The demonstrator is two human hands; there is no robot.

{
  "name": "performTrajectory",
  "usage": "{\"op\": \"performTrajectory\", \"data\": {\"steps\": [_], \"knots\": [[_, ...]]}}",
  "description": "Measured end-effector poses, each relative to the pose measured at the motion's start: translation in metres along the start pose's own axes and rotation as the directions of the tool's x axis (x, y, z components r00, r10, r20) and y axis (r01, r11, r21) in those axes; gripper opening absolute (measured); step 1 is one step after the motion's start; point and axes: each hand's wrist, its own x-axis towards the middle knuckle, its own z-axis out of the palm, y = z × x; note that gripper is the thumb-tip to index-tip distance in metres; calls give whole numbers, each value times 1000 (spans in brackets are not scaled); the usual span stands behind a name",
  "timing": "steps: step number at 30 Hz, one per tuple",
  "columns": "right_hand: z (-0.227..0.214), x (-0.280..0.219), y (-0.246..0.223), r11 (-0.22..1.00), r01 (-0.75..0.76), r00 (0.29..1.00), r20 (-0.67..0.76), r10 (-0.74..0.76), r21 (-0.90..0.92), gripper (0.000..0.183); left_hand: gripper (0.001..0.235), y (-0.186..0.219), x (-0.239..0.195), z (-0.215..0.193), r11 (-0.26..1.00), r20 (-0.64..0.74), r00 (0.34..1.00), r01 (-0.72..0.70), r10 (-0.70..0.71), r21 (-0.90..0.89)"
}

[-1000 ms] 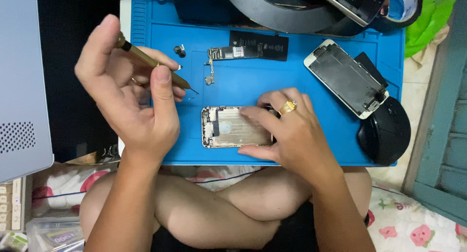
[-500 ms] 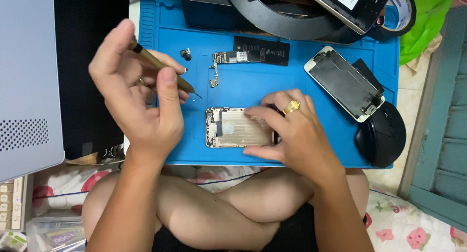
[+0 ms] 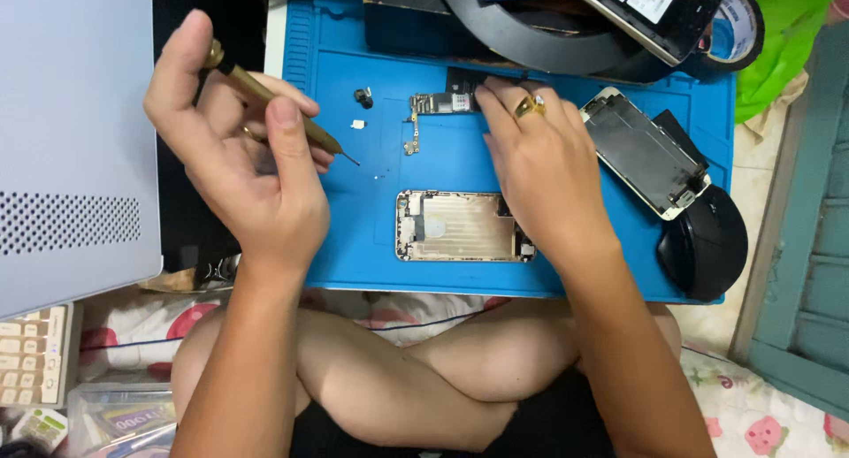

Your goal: The person uses a screwdriver to remove screws from a disassembled smartphone chassis on a blue work mat. They then place the logic board into the chassis and secure it with screws.

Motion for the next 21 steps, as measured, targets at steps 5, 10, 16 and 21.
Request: {"op": "performTrajectory", "data": {"steps": [5, 10, 16, 21], "knots": [[7, 3, 6, 999, -4, 1000, -25, 3, -52, 38, 44, -6, 1, -3, 1000, -1, 1000, -30, 30, 8], [12, -1, 11, 999, -23, 996, -85, 26, 38, 24, 42, -10, 2, -4, 997, 19, 997, -77, 76, 18], [13, -6, 18, 962, -146, 989, -2, 150, 230, 35, 32, 6, 8, 1, 986, 146, 983, -129, 113, 105], [2, -11, 19, 923, -116, 986, -68, 151, 366, 26, 29, 17, 16, 3, 984, 292, 952, -129, 88, 125]]}}
